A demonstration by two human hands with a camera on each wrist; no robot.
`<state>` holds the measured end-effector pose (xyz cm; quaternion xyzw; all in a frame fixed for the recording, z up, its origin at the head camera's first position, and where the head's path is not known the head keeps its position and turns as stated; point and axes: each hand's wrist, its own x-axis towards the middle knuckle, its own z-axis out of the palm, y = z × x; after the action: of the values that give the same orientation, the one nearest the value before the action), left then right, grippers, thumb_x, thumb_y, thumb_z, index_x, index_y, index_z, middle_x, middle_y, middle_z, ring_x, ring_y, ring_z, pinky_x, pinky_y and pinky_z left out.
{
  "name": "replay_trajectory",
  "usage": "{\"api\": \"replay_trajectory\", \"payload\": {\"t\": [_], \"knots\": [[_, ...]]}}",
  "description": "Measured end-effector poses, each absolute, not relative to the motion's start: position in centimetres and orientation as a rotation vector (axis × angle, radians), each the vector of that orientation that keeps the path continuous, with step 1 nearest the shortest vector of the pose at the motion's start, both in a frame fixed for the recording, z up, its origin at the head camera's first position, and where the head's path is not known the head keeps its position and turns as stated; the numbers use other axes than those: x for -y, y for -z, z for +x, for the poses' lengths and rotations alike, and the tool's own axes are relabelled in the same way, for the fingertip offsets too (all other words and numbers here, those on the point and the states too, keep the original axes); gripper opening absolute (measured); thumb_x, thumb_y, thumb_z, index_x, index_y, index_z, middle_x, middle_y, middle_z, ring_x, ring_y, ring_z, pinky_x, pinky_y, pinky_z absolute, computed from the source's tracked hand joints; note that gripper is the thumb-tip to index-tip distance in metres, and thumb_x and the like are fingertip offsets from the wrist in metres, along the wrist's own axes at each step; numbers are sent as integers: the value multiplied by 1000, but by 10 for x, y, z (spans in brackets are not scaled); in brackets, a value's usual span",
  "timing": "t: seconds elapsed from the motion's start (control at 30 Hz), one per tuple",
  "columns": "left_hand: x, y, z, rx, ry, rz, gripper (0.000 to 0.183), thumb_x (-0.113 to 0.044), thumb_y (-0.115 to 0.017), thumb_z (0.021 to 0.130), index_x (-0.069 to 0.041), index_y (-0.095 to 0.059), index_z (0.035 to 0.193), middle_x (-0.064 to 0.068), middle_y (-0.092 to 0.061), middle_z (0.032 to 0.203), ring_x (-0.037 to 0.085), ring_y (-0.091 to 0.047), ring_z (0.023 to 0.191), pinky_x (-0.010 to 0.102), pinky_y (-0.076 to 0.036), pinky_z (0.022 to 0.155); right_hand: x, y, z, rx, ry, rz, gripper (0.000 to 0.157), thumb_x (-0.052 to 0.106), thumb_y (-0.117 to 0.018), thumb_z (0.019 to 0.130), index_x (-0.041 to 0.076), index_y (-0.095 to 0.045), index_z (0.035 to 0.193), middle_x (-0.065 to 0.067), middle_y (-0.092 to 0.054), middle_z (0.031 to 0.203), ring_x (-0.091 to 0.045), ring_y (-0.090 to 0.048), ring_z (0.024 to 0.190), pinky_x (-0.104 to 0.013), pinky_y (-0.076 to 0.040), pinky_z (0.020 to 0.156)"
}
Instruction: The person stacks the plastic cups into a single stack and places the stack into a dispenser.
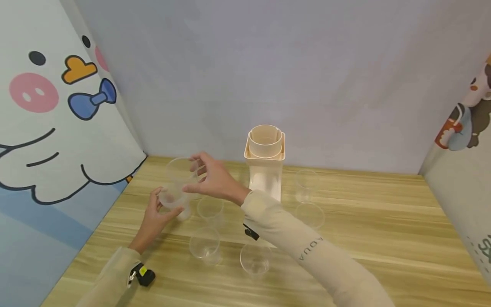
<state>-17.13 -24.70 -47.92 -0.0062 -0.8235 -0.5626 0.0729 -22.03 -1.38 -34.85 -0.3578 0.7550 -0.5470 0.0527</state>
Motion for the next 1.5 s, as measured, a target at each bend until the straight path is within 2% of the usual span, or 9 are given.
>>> {"api": "replay_trajectory", "payload": {"t": [0.23,0.37,0.57,0.7,1.0,1.1,1.3,1.5], "knots": [[248,480,-171,2455,1708,-31,78,-24,-77,81,-17,-26,139,15,-47,133,28,-44,121,46,-39,92,27,349,-222,-2294,1645,-1098,68,13,-80,76,5,-42,131,-13,-59,112,-27,-60,99,-35,-53,80],[248,479,-171,2447,1711,-45,76,-25,-77,81,-17,-27,138,13,-48,131,25,-46,119,42,-41,90,34,350,-223,-2288,1651,-1108,71,13,-80,76,7,-39,135,-12,-58,112,-25,-60,99,-37,-53,81],[247,480,-171,2451,1707,-42,76,-24,-78,80,-17,-27,137,13,-49,129,24,-47,116,33,-45,84,44,354,-225,-2314,1625,-1140,74,15,-79,78,11,-37,139,-14,-58,114,-24,-60,99,-28,-53,78],[248,478,-171,2473,1704,-31,76,-24,-77,81,-17,-26,137,13,-49,129,24,-47,116,30,-45,83,49,355,-225,-2314,1619,-1145,74,14,-78,78,10,-37,139,-17,-57,114,-25,-60,99,-29,-53,79],[239,450,-158,2470,1729,-52,72,-11,-74,83,-5,-26,136,21,-48,128,31,-46,116,42,-43,88,58,356,-227,-2354,1583,-1130,74,15,-79,78,8,-37,139,-13,-58,114,-25,-60,100,-26,-52,79],[240,455,-160,2452,1729,-69,71,-11,-75,82,-7,-27,135,19,-47,129,29,-47,115,43,-44,88,60,357,-227,-2360,1566,-1121,74,15,-79,78,7,-37,139,-13,-57,115,-25,-60,100,-25,-52,80],[247,475,-167,2447,1704,-94,72,-20,-75,83,-13,-26,136,12,-47,130,24,-47,115,35,-45,86,62,360,-226,-2379,1541,-1096,74,16,-78,79,5,-37,139,-14,-56,117,-26,-60,102,-22,-50,80],[247,474,-167,2445,1723,-95,75,-21,-76,82,-16,-26,139,11,-48,131,23,-47,116,40,-44,89,65,362,-225,-2380,1541,-1137,75,17,-77,80,6,-35,141,-13,-55,117,-25,-59,102,-27,-51,82]]}}
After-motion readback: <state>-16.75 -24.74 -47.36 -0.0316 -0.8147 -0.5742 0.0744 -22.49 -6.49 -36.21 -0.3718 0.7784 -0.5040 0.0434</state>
